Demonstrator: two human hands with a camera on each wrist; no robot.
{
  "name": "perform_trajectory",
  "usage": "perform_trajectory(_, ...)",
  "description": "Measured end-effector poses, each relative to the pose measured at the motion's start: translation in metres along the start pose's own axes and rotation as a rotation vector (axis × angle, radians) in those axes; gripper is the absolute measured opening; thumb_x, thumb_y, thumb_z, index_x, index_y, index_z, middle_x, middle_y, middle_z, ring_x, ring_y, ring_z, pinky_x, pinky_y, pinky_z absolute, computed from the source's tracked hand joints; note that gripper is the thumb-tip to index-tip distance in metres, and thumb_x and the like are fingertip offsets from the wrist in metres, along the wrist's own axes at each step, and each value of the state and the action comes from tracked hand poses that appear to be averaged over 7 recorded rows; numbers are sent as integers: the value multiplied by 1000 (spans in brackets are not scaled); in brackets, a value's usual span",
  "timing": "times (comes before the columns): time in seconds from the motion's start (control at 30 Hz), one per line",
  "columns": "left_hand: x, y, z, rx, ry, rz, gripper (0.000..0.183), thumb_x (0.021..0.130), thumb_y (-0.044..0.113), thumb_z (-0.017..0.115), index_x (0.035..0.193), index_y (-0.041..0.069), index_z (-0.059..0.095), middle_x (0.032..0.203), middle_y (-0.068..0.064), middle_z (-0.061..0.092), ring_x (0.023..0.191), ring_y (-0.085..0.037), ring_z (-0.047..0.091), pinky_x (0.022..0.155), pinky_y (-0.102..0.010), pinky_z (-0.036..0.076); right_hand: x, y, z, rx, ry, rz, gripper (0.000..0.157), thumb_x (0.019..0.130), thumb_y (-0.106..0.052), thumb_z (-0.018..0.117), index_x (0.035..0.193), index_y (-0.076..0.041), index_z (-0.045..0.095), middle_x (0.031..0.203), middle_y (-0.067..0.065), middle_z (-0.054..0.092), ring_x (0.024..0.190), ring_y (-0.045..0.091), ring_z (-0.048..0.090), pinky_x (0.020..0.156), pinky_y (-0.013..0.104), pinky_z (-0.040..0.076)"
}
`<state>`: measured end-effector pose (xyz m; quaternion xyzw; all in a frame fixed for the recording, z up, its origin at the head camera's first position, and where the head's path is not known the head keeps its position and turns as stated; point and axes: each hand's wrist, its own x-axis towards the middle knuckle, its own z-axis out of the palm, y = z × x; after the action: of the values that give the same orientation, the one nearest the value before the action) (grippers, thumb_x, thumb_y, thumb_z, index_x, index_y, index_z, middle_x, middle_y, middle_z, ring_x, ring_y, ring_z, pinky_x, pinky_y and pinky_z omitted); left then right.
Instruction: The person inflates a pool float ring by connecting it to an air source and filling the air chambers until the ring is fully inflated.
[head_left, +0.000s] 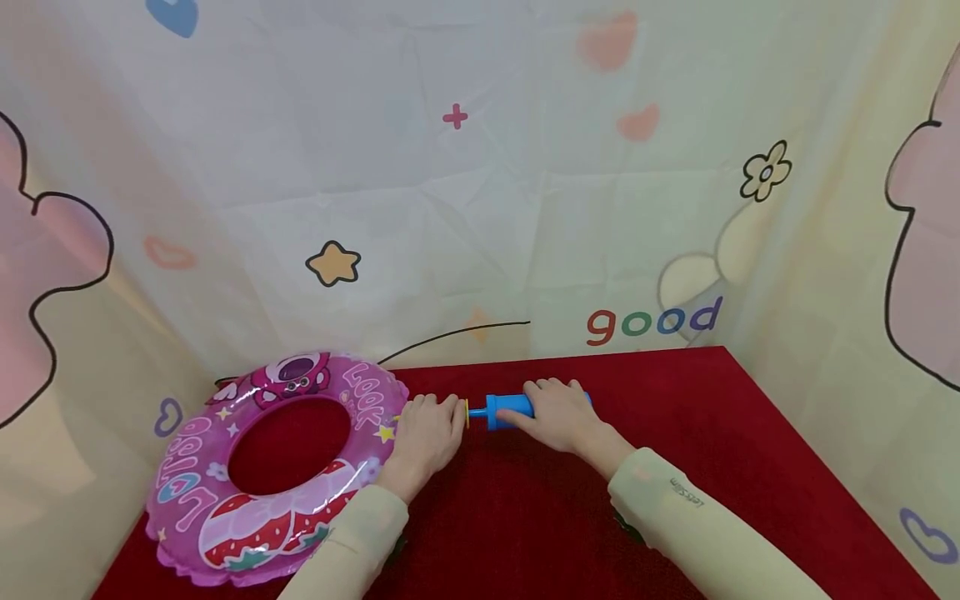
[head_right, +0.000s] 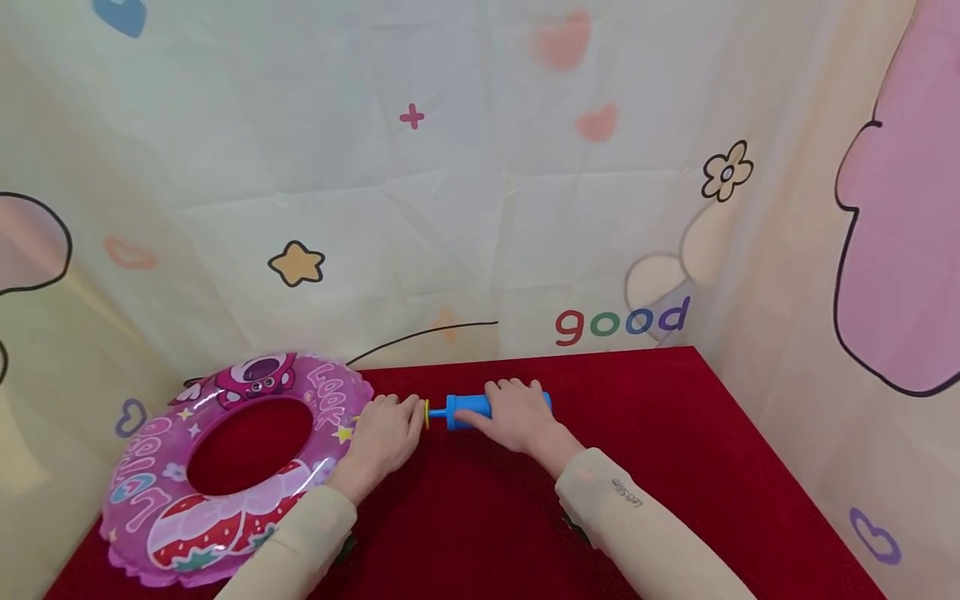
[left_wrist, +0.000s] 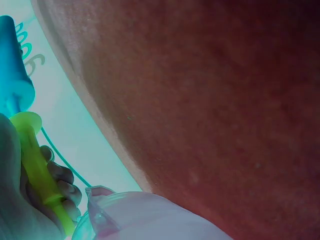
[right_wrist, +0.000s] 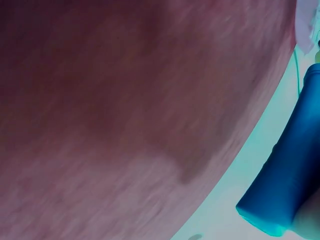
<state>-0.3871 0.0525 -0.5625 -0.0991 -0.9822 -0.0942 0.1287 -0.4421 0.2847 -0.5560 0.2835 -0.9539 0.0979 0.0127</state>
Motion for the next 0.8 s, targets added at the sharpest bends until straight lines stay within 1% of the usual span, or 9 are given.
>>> perform_trajectory(0.13,1,0,-1,-14,16,-1,36,108,30,47,75,16,51,66,-5,49,77,-30,56,77,-44,47,-7,24,-2,6,23,-5,69,93,-72,52,117,-9,67,99,4,67,89,21,60,76,42,46)
perform_trajectory(0.3,0,-2,-2,-16,8,-4,35,108,30,47,77,15,53,69,-7,52,79,-32,57,78,-45,47,-20,53,-8,14,41,-19,73,91,-70,57,126,-6,65,110,10,68,98,26,62,82,47,49)
perform_trajectory(0.47,-1,-4,-3,-8,12,-8,33,108,30,47,79,14,53,70,-7,52,80,-32,57,79,-45,47,-30,76,-11,4,51,-25,74,89,-71,61,126,-7,64,114,12,67,102,29,61,85,51,49)
perform_trajectory(0.6,-1,-2,-3,-8,32,-4,33,107,29,47,79,13,55,70,-8,53,79,-32,58,77,-45,47,-34,86,-13,11,52,-23,73,89,-71,61,124,-7,64,111,11,68,96,28,62,82,50,50)
perform_trajectory(0.7,-1,2,-4,-7,23,-11,32,107,28,45,82,12,57,74,-11,57,82,-33,59,78,-46,48,-35,89,-11,13,44,-43,68,90,-70,60,121,-9,64,105,8,68,88,24,63,76,45,51)
perform_trajectory(0.8,-1,6,-5,5,-1,-25,32,108,29,45,83,13,57,76,-11,58,84,-33,59,80,-46,47,-34,85,-9,13,35,-70,62,91,-68,60,119,-12,63,101,6,68,85,22,63,73,42,52)
